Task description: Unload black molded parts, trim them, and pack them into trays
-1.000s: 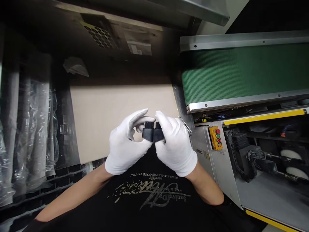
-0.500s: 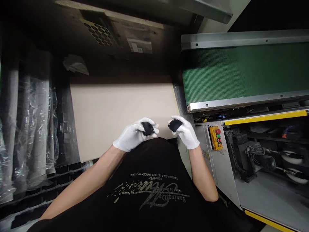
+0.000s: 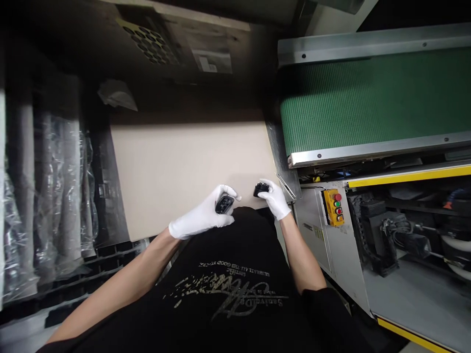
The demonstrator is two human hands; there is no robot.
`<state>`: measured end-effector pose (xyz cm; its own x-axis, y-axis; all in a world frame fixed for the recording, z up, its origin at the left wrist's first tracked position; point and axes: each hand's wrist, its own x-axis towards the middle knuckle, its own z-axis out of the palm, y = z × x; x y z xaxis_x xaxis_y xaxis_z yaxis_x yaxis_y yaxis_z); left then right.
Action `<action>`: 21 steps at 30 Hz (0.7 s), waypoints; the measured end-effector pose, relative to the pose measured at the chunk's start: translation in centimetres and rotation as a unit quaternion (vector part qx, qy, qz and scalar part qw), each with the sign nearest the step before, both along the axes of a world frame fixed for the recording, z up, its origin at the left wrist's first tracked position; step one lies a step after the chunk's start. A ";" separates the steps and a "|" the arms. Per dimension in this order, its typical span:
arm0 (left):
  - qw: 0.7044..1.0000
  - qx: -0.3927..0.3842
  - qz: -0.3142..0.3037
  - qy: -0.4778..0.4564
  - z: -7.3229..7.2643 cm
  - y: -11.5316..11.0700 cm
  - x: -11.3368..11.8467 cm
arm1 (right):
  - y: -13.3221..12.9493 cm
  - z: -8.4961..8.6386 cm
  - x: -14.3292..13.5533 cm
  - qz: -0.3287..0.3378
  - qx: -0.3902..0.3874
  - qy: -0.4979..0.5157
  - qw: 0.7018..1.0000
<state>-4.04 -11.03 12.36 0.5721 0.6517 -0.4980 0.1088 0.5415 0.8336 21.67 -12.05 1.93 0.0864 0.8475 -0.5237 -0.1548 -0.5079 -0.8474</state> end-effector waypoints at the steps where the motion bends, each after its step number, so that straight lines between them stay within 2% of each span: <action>1: 1.000 0.018 -0.006 0.003 0.6 0.1 0.0 | 0.7 -0.8 0.2 0.005 0.018 -0.056 0.998; 4: 0.998 0.068 0.001 0.005 2.0 0.1 0.2 | 2.5 -3.3 0.6 0.030 0.046 -0.194 0.979; 8: 0.995 0.095 0.008 0.034 2.7 -0.1 0.3 | 3.3 -5.1 0.7 0.068 0.041 -0.270 0.960; 15: 0.992 -0.036 -0.005 -0.121 0.7 0.2 -0.2 | 2.8 -5.1 1.1 0.121 0.039 -0.316 0.940; 18: 0.992 -0.055 -0.012 -0.110 0.4 0.3 -0.4 | 2.6 -5.2 1.3 0.133 0.038 -0.332 0.933; 21: 0.997 -0.026 -0.010 -0.065 1.0 0.2 -0.4 | 2.5 -5.4 1.5 0.140 0.046 -0.362 0.920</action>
